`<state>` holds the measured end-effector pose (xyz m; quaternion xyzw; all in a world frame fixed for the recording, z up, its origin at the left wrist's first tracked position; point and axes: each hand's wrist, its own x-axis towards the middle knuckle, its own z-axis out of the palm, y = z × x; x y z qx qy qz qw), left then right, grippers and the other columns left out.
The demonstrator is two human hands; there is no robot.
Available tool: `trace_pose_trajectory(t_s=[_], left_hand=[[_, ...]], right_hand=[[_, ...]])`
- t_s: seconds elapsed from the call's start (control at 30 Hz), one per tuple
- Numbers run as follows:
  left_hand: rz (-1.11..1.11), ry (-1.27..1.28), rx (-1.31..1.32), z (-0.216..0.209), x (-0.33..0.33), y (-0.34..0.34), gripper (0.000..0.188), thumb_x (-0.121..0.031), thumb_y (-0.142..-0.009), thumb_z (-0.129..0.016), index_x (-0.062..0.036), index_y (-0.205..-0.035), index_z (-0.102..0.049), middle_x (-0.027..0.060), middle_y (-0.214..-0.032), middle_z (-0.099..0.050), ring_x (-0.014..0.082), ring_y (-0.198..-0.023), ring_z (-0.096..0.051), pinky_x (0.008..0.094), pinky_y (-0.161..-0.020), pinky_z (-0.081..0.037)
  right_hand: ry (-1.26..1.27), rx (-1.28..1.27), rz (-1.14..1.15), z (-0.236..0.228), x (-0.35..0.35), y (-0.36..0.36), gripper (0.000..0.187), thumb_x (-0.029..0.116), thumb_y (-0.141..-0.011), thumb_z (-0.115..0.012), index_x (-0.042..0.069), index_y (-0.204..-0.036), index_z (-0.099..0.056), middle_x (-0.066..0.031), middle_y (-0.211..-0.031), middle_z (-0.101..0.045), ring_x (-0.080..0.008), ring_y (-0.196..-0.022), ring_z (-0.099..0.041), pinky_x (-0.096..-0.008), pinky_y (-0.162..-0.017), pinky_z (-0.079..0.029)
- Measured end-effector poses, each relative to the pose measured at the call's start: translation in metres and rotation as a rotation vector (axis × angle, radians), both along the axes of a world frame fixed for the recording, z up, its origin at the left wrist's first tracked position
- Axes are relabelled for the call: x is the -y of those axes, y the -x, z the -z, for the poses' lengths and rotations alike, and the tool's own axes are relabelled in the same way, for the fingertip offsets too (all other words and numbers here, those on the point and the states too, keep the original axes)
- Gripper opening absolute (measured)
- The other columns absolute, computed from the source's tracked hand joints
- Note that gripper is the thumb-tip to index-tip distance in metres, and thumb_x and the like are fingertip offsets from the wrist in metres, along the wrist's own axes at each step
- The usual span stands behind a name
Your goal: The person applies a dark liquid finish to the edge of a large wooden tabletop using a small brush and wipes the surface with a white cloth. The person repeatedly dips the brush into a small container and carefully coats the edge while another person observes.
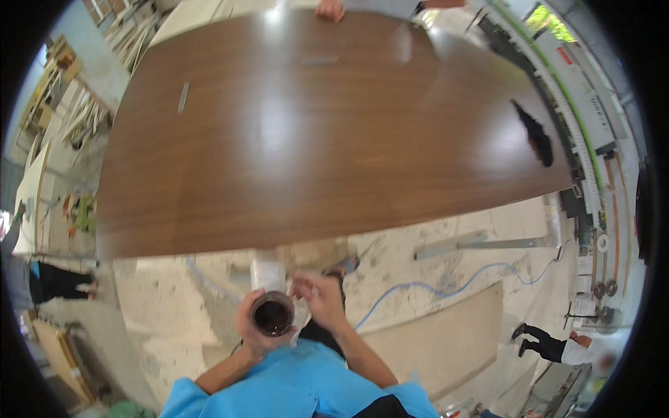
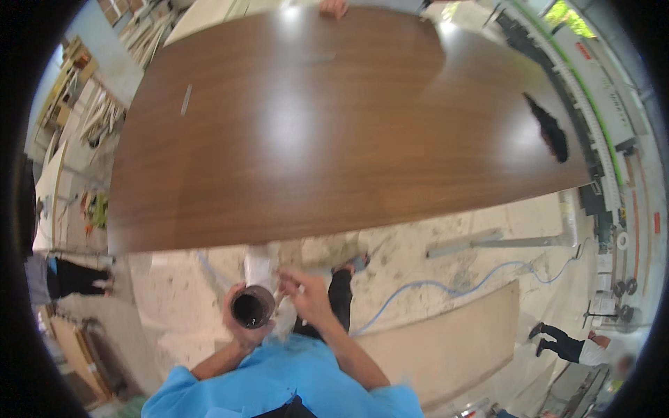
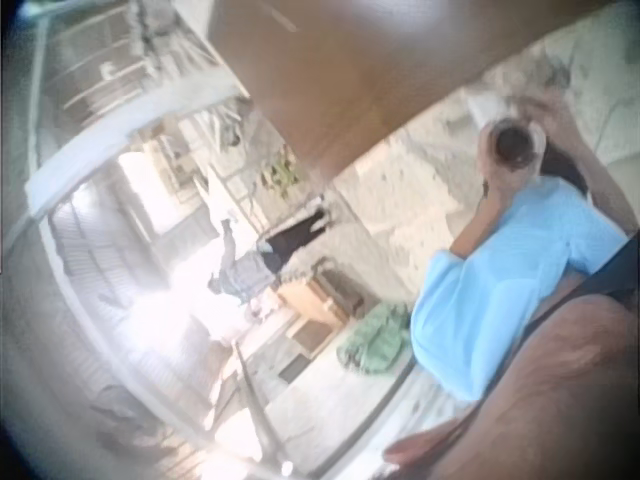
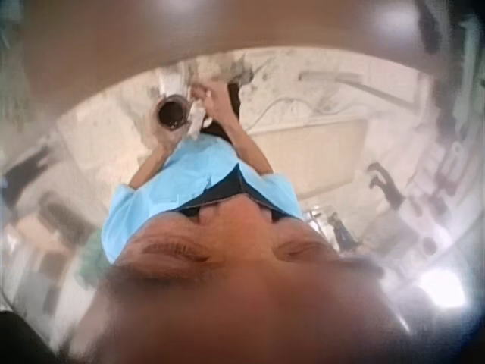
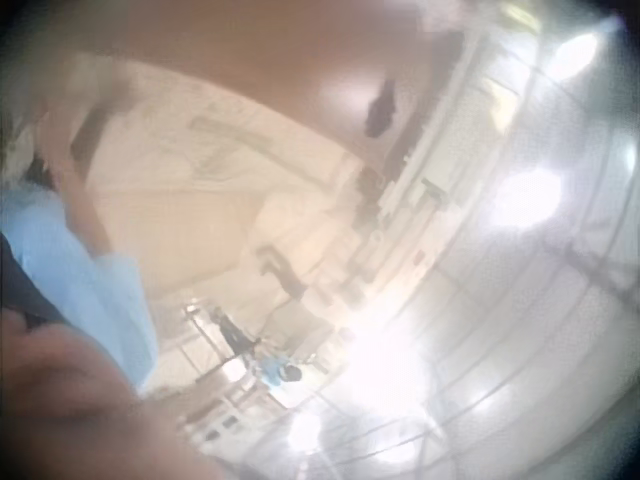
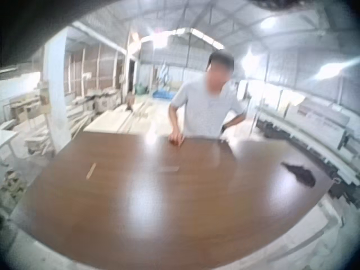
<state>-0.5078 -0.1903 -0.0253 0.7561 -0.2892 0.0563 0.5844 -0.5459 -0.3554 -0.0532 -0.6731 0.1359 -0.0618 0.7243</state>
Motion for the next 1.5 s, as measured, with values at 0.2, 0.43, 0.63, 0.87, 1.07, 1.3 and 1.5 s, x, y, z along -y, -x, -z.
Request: trace_pose_trajectory(t_s=[0.2,0.43,0.63,0.87,1.07,1.3,1.5], left_hand=[[-0.048,0.164,-0.325,-0.019,0.03,-0.018,0.077,-0.008,-0.069,-0.084,0.0004,-0.134,-0.043,0.0136,-0.116,-0.06,0.0216,-0.106,-0.061,0.035,-0.092,-0.051],[0.017,0.27,-0.374,-0.05,0.038,-0.015,0.07,-0.006,-0.07,-0.081,0.0006,-0.131,-0.048,0.0117,-0.119,-0.057,0.021,-0.109,-0.059,0.0345,-0.093,-0.049],[-0.149,0.283,-0.265,-0.059,0.002,-0.026,0.068,-0.008,-0.07,-0.08,0.0009,-0.129,-0.048,0.0104,-0.115,-0.058,0.0206,-0.106,-0.058,0.033,-0.094,-0.045],[-0.29,0.292,-0.315,-0.065,-0.033,-0.016,0.054,-0.006,-0.081,-0.07,0.0009,-0.129,-0.048,0.0093,-0.119,-0.055,0.0182,-0.111,-0.053,0.0324,-0.099,-0.041],[-0.248,0.262,-0.381,-0.056,-0.032,-0.011,0.059,-0.012,-0.082,-0.071,0.0016,-0.133,-0.046,0.0116,-0.126,-0.054,0.0208,-0.117,-0.051,0.0363,-0.103,-0.038],[-0.199,0.269,-0.417,-0.054,-0.026,-0.01,0.068,-0.007,-0.074,-0.079,0.0016,-0.133,-0.045,0.01,-0.119,-0.055,0.0202,-0.11,-0.056,0.0326,-0.096,-0.048],[-0.15,0.223,-0.37,-0.053,-0.027,-0.006,0.074,-0.011,-0.073,-0.082,0.0021,-0.135,-0.044,0.0104,-0.121,-0.054,0.021,-0.112,-0.056,0.0332,-0.095,-0.049]], right_hand=[[-0.35,-0.086,-0.013,-0.001,-0.037,0.027,0.048,0.013,-0.095,-0.061,0.004,-0.141,-0.048,-0.0066,-0.129,-0.059,-0.0152,-0.111,-0.058,-0.0304,-0.095,-0.046],[-0.623,-0.05,0.003,0.01,-0.012,-0.002,0.043,0.001,-0.084,-0.066,0.002,-0.127,-0.058,-0.0042,-0.112,-0.066,-0.0132,-0.101,-0.061,-0.0285,-0.088,-0.05],[0.301,0.332,0.384,-0.054,-0.002,-0.081,0.043,0.003,-0.083,-0.06,0.0,-0.126,-0.058,-0.0122,-0.112,-0.066,-0.0239,-0.098,-0.064,-0.0334,-0.087,-0.051],[1.083,0.562,-0.045,-0.024,-0.079,-0.154,0.028,0.004,-0.078,-0.061,0.002,-0.106,-0.062,-0.0132,-0.108,-0.063,-0.0278,-0.098,-0.059,-0.0395,-0.089,-0.048],[1.249,0.419,0.407,0.003,0.076,-0.079,0.024,0.007,-0.082,-0.058,0.001,-0.105,-0.063,-0.0156,-0.104,-0.063,-0.0342,-0.096,-0.058,-0.0457,-0.087,-0.045],[1.514,-0.195,0.953,-0.014,0.342,0.038,0.023,0.005,-0.083,-0.058,0.003,-0.105,-0.066,-0.0154,-0.106,-0.063,-0.0371,-0.099,-0.055,-0.0449,-0.089,-0.044],[1.527,0.107,0.623,-0.002,0.205,0.0,0.033,0.006,-0.083,-0.06,0.001,-0.115,-0.062,-0.0162,-0.112,-0.064,-0.0362,-0.103,-0.057,-0.049,-0.094,-0.043]])
